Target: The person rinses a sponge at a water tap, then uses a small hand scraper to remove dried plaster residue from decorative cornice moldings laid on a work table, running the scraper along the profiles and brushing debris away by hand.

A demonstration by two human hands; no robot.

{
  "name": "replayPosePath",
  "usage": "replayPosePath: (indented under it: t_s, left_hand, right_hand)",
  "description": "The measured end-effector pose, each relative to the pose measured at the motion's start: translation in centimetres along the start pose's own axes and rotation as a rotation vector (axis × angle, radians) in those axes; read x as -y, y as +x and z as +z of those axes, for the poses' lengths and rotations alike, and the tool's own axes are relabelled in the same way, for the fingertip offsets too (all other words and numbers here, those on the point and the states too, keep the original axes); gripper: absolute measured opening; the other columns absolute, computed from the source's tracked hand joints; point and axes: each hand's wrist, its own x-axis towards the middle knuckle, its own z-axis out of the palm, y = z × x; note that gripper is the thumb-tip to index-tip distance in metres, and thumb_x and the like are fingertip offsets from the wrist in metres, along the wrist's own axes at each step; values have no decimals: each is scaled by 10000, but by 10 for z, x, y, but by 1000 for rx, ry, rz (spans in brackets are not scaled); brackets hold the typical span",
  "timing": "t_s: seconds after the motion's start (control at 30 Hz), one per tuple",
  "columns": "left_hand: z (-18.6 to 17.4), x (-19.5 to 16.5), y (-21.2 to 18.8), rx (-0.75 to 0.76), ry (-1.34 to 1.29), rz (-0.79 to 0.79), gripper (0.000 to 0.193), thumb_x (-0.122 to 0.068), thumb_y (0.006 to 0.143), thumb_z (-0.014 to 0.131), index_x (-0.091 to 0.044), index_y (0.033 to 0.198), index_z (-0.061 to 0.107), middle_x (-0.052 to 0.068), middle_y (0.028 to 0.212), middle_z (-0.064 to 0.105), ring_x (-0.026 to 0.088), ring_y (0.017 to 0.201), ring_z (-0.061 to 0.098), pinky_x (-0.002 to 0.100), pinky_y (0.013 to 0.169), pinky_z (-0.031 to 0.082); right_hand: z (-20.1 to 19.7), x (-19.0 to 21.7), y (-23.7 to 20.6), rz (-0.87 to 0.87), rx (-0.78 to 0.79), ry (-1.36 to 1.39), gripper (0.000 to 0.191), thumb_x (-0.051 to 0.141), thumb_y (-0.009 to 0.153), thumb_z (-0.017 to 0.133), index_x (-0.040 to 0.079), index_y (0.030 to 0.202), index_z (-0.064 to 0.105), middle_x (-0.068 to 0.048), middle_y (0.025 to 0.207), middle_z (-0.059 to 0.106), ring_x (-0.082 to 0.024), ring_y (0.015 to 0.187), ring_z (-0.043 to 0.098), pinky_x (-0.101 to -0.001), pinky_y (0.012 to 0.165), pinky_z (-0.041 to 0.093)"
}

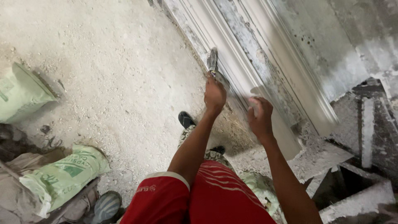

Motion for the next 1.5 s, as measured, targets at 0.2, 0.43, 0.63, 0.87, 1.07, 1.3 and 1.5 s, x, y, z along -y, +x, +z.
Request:
replayPosePath:
  t_s: [0.2, 0.43, 0.63, 0.87, 1.07, 1.3, 1.5]
  left_hand:
    - [-15, -1, -5, 68, 98, -2, 541, -220, 1052, 398, 28, 1533, 387, 273, 1112, 671, 386, 878, 684, 489, 714, 526]
    - [-61, -3, 94, -29, 89, 55, 483, -272, 1060, 422, -30, 1476, 460, 172, 945, 735, 282, 647, 650, 427, 535, 509]
    - [-65, 0, 64, 157, -48, -9, 494, -257, 1119, 286, -1, 1517, 426, 116, 733, 590, 188, 522, 490, 344, 398, 420]
    - [-117, -10, 205, 60, 71, -35, 512, -357, 1129, 305, -13, 1392, 579, 172, 832, 666, 304, 667, 601, 443, 573, 522]
    - [-163, -22, 243, 212, 19, -133, 635, -338, 984, 477, 0, 1492, 298, 286, 956, 734, 485, 861, 719, 576, 753, 595]
    - [-151, -9, 248, 62, 41, -16, 543, -244, 964, 503, -98, 1483, 436, 325, 983, 711, 522, 926, 685, 623, 843, 528]
    - [-204, -12, 386, 11, 34, -55, 519, -217, 938, 486, -98, 1443, 496, 318, 1078, 710, 513, 1032, 676, 589, 924, 527]
  right_hand:
    - [26, -1, 29, 15, 11, 15, 312, 117, 990, 607, 42, 1292, 628, -167, 1385, 560, -356, 1362, 437, -492, 1176, 322]
    - [46, 10, 68, 10, 73, 4, 321, 111, 982, 620, 68, 1300, 630, -174, 1401, 550, -357, 1379, 419, -495, 1185, 316]
    - [59, 22, 101, 6, 47, 6, 368, 125, 999, 618, 46, 1355, 573, -206, 1418, 498, -389, 1388, 372, -516, 1178, 297]
    - [78, 47, 151, -97, -5, -75, 359, 94, 991, 629, 75, 1348, 594, -165, 1382, 529, -358, 1397, 406, -519, 1204, 291]
    - [103, 80, 187, -36, 0, -38, 405, 58, 944, 647, 71, 1346, 600, -185, 1405, 533, -374, 1391, 396, -506, 1180, 305]
    - [135, 105, 253, -129, 17, -42, 390, 65, 968, 643, 60, 1352, 580, -180, 1403, 530, -362, 1395, 407, -509, 1193, 313]
    - [173, 130, 342, -110, 89, -22, 380, 64, 993, 622, 41, 1370, 578, -201, 1438, 493, -388, 1411, 360, -521, 1175, 294]
